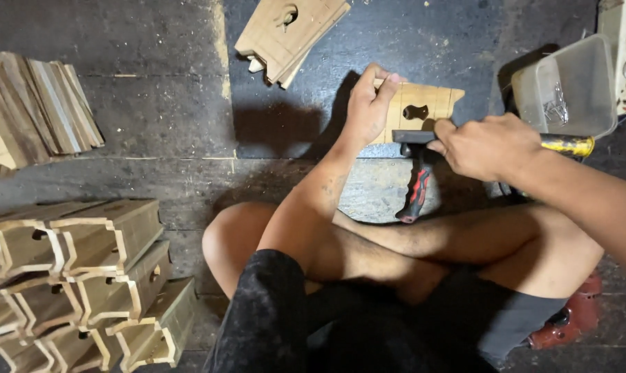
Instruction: The person assembles wooden boxes by aligning wooden panels and driving nails into them using a hammer and pliers.
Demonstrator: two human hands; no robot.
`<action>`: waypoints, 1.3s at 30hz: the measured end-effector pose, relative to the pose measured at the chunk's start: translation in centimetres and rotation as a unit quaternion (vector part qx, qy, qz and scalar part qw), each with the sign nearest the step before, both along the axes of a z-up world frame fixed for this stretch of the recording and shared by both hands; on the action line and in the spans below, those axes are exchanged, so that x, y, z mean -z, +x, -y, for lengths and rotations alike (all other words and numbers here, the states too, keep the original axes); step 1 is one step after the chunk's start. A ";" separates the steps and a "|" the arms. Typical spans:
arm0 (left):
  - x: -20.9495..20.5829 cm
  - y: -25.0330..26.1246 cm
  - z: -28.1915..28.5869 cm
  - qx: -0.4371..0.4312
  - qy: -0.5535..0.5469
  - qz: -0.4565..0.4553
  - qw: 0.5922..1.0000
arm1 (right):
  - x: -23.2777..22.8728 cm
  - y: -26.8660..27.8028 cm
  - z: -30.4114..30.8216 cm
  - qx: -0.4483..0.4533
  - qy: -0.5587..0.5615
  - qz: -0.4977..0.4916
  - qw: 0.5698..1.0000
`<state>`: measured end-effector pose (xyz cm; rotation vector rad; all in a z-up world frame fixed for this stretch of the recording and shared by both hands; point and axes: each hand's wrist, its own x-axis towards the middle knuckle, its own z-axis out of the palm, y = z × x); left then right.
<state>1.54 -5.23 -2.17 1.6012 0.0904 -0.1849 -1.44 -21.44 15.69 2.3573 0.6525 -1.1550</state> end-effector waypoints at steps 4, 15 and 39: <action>-1.5 2.2 -1.4 0.158 0.122 -0.018 0.980 | -2.7 0.5 -2.2 0.156 0.030 -0.095 0.983; -8.7 6.4 10.5 0.694 0.454 0.060 0.556 | 0.9 -1.3 -0.1 0.299 0.151 -0.107 0.936; -9.9 7.9 6.9 0.522 0.421 -0.067 0.739 | -0.9 2.8 -0.9 0.211 0.113 -0.146 0.960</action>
